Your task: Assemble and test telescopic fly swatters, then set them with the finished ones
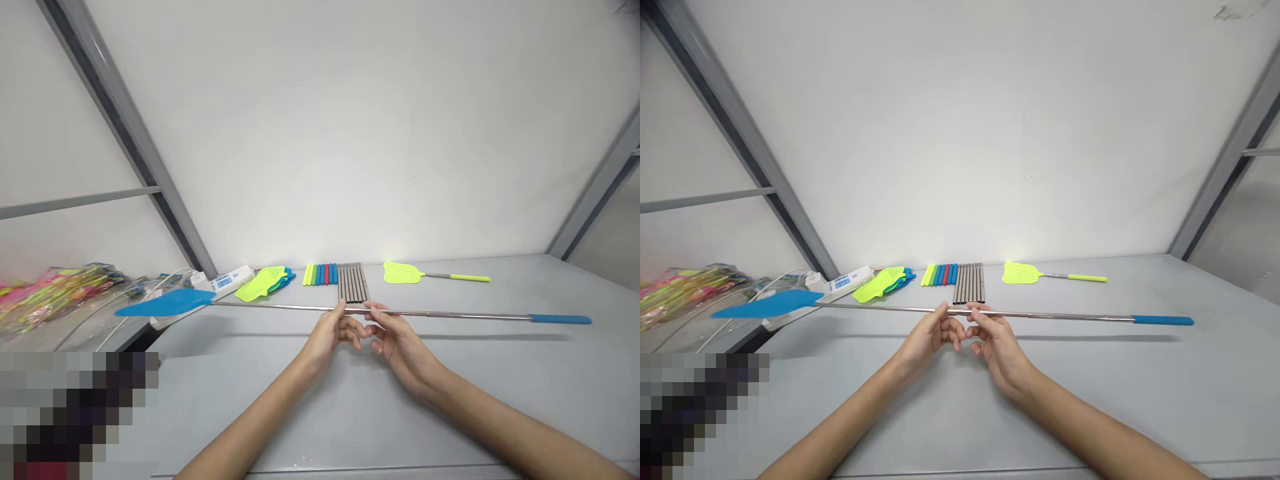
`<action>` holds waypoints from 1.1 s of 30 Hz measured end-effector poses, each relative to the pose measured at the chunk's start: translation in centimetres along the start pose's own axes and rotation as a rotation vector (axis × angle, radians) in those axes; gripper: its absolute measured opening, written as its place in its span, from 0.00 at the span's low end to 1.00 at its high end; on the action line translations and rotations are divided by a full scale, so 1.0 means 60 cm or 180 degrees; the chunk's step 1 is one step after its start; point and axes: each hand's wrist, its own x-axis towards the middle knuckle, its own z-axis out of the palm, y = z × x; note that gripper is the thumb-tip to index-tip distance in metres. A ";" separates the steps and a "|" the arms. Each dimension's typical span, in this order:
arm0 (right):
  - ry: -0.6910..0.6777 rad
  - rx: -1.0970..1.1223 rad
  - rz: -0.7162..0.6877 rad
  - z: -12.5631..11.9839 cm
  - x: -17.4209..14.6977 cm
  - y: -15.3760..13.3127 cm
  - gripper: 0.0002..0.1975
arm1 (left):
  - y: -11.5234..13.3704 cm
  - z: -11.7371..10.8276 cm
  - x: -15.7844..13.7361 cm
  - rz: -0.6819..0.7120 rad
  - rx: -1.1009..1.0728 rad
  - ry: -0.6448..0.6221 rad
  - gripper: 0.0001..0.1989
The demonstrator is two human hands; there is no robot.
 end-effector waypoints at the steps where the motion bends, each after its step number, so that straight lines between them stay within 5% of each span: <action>1: -0.0100 -0.0097 0.0040 0.001 -0.001 0.002 0.11 | -0.001 0.005 -0.001 -0.0045 0.0023 -0.0052 0.21; 5: -0.0119 -0.0210 0.0031 -0.001 0.001 0.005 0.12 | -0.001 0.008 -0.003 0.0052 -0.0091 0.0178 0.18; 12: 0.0216 -0.0095 -0.0075 -0.014 0.015 0.001 0.10 | 0.003 -0.023 0.005 0.0952 -0.0836 0.1545 0.14; 17: 0.0378 0.0094 -0.0209 -0.024 0.021 -0.002 0.07 | 0.006 -0.037 0.009 0.1217 -0.1073 0.1989 0.12; 24: 0.0042 -0.0114 -0.0086 -0.026 0.026 -0.004 0.08 | -0.011 -0.029 0.010 0.0918 -0.0751 0.1691 0.08; 33: -0.0621 -0.0783 0.0029 -0.015 0.011 0.007 0.12 | -0.027 0.013 -0.009 0.0565 0.0027 0.0399 0.11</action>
